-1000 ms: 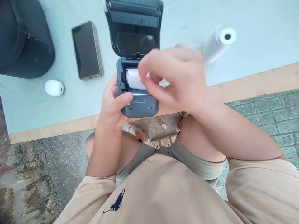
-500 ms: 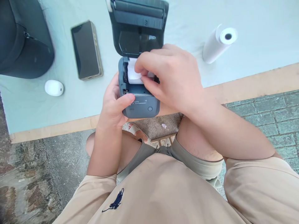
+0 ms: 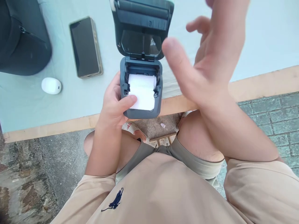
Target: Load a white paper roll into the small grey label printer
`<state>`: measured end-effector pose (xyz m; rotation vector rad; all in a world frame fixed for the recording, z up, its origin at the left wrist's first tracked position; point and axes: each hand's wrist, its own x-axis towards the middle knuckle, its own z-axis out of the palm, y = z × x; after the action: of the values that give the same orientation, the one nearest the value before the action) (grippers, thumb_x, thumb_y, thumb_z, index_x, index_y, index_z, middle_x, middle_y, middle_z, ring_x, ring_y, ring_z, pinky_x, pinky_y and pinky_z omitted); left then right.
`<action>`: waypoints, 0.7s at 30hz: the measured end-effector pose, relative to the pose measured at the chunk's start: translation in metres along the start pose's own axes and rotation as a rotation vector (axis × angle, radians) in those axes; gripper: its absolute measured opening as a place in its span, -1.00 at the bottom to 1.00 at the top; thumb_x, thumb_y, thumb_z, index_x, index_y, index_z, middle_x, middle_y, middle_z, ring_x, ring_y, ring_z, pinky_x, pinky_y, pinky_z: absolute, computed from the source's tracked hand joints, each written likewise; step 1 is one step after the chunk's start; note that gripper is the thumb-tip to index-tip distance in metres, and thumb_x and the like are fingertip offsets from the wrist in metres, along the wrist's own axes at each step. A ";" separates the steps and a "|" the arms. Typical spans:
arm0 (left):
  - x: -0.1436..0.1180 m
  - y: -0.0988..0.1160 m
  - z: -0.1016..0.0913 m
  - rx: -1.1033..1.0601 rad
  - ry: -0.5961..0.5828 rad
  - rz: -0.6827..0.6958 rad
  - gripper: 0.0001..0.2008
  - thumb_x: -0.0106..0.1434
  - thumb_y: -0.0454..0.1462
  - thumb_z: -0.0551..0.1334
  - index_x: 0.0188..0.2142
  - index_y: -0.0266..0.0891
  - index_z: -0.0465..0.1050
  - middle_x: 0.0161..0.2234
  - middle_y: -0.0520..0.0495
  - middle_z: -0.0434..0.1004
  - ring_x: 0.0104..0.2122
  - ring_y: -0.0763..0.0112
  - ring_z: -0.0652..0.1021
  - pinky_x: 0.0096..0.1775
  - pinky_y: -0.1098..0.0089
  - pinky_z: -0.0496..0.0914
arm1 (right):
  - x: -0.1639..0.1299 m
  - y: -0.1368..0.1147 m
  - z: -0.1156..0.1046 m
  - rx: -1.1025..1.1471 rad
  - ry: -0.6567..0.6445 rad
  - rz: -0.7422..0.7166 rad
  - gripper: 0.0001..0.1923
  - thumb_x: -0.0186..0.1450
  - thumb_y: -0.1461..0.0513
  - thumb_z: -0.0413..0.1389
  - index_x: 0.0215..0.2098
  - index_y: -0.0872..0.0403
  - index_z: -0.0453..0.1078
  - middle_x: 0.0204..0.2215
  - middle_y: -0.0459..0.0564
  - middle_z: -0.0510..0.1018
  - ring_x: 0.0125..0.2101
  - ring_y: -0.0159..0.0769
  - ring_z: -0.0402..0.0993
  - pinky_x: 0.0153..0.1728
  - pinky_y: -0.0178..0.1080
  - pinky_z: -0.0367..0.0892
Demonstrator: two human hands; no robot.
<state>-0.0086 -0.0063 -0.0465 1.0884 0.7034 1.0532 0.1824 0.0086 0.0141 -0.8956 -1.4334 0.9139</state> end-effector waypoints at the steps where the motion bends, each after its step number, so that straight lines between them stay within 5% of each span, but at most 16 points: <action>1: 0.000 -0.001 0.000 0.005 -0.006 0.002 -0.39 0.04 -0.19 0.35 0.06 -0.22 0.21 -0.12 -0.11 0.46 -0.19 0.23 0.57 -0.25 0.34 0.52 | 0.002 0.002 0.001 -0.021 0.039 -0.022 -0.67 0.22 0.28 0.06 -0.08 -0.21 0.37 -0.04 -0.41 0.37 0.04 -0.49 0.29 -0.08 -0.40 0.26; 5: 0.002 -0.002 -0.002 0.002 -0.004 0.012 -0.38 -0.05 -0.24 0.40 0.01 -0.22 0.25 -0.14 -0.11 0.46 -0.20 0.26 0.55 -0.25 0.36 0.50 | 0.006 0.010 0.004 -0.179 0.026 -0.122 -0.70 0.28 0.17 0.01 -0.02 -0.02 0.34 -0.21 -0.13 0.39 -0.29 -0.53 0.37 -0.24 -0.36 0.38; 12: 0.002 -0.006 -0.003 -0.009 0.037 0.023 -0.37 -0.12 -0.23 0.42 -0.05 -0.20 0.24 -0.11 -0.12 0.43 -0.13 0.16 0.53 -0.18 0.26 0.48 | -0.001 0.019 -0.001 -0.371 -0.318 -0.276 -0.91 0.13 0.23 0.15 -0.37 0.07 0.40 -0.35 -0.06 0.34 -0.18 -0.43 0.30 -0.01 -0.21 0.34; 17: 0.001 -0.004 -0.003 0.003 0.005 0.001 -0.34 -0.10 -0.24 0.40 -0.01 -0.19 0.20 -0.09 -0.14 0.43 -0.11 0.12 0.53 -0.19 0.25 0.50 | -0.007 0.022 -0.004 -0.443 -0.456 -0.266 -0.91 0.14 0.21 0.15 -0.35 0.00 0.42 -0.28 -0.05 0.30 -0.18 -0.40 0.29 -0.01 -0.13 0.35; 21: 0.002 -0.003 -0.003 -0.030 -0.040 0.054 -0.29 -0.11 -0.15 0.42 0.03 -0.16 0.22 0.02 -0.15 0.36 0.10 -0.01 0.41 0.00 0.14 0.44 | -0.010 0.021 -0.003 -0.366 -0.392 -0.208 -0.72 0.18 0.19 0.13 -0.13 0.01 0.38 -0.14 -0.01 0.30 0.01 -0.35 0.25 0.13 -0.14 0.29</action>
<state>-0.0096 -0.0032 -0.0509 1.1046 0.6273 1.0820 0.1868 0.0081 -0.0086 -0.8377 -2.0385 0.7045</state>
